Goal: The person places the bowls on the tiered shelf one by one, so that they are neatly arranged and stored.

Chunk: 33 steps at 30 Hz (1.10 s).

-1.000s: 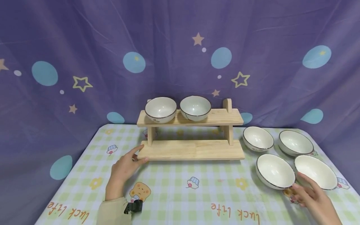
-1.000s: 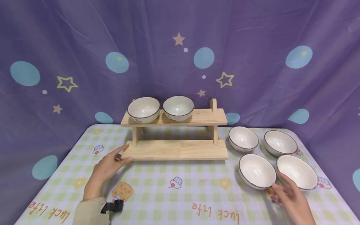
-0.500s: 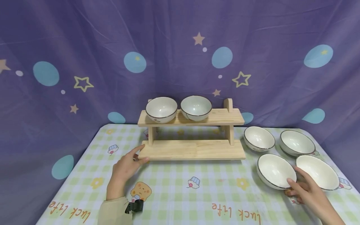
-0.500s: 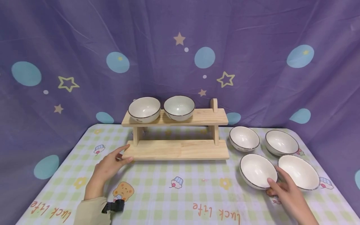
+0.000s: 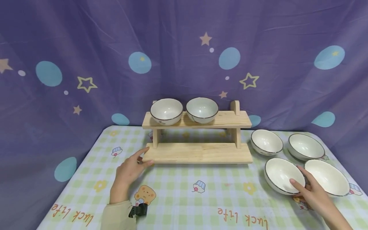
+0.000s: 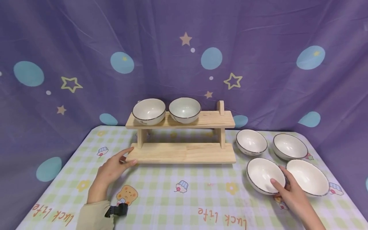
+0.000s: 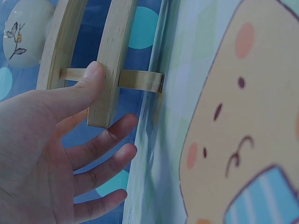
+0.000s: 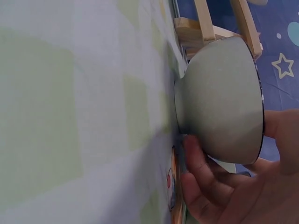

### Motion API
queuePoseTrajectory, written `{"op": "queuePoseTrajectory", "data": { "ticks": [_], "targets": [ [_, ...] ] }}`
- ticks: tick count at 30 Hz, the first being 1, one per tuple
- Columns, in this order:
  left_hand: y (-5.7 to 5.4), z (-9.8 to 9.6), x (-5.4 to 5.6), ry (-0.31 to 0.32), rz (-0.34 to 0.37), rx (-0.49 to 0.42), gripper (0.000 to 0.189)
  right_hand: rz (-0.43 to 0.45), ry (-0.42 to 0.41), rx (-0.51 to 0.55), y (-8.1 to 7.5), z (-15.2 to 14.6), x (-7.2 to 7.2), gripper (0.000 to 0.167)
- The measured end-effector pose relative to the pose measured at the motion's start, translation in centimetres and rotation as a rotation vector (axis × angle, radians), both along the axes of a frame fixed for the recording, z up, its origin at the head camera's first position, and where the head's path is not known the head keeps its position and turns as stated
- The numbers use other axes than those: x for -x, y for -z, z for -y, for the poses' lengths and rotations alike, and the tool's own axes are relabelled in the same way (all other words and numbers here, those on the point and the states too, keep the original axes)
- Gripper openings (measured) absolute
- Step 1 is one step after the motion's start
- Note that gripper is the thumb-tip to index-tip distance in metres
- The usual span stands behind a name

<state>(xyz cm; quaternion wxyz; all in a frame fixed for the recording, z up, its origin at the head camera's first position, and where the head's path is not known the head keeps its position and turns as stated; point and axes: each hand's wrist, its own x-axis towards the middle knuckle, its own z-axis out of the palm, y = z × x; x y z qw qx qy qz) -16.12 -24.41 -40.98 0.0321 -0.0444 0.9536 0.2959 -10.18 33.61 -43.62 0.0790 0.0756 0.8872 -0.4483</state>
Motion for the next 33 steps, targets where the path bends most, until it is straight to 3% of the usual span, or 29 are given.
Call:
{"op": "queuePoseTrajectory", "data": {
  "ticks": [11, 20, 27, 33],
  "targets": [
    [-0.5, -0.1, 0.0, -0.001, -0.001, -0.001, 0.072, -0.043, 0.048, 0.123, 0.8, 0.2, -0.3, 0.070],
    [-0.3, 0.0, -0.2, -0.003, 0.004, -0.004, 0.072, 0.039, 0.033, 0.140, 0.4, 0.2, -0.3, 0.072],
    [-0.1, -0.2, -0.2, -0.009, 0.013, -0.006, 0.071, -0.017, 0.066, 0.146, 0.9, 0.3, -0.8, 0.071],
    [-0.3, -0.2, -0.3, -0.010, 0.008, -0.006, 0.071, -0.076, 0.090, 0.267, 1.3, 0.6, -1.1, 0.069]
  ]
}}
